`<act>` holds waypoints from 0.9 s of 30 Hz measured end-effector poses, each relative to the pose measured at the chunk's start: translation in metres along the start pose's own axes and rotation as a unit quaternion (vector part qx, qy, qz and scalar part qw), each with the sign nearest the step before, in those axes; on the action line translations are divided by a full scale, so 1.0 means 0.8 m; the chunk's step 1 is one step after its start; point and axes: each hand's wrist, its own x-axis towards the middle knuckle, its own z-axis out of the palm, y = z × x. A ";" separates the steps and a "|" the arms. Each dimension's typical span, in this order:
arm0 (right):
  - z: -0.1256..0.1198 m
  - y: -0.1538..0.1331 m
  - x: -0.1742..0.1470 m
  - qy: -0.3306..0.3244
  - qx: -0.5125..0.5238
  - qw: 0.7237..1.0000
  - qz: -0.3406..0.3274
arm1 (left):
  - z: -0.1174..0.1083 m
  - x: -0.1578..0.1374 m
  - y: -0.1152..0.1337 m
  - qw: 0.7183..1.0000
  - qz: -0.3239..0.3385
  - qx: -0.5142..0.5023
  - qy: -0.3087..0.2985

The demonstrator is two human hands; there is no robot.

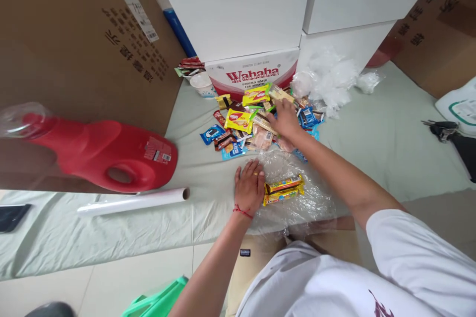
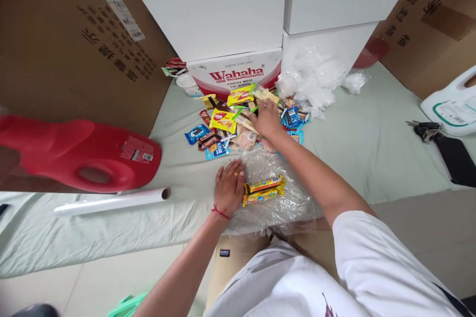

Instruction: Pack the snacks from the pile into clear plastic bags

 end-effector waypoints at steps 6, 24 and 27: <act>-0.004 -0.008 -0.029 -0.060 -0.006 0.991 -0.121 | 0.002 0.000 0.000 1.000 0.004 0.016 0.005; -0.132 0.038 -0.290 -0.131 0.207 0.930 -0.274 | 0.002 0.001 -0.001 1.000 0.004 0.011 -0.004; -0.130 0.040 -0.349 -0.165 0.153 0.930 -0.289 | 0.003 0.002 -0.002 1.000 0.003 0.009 -0.001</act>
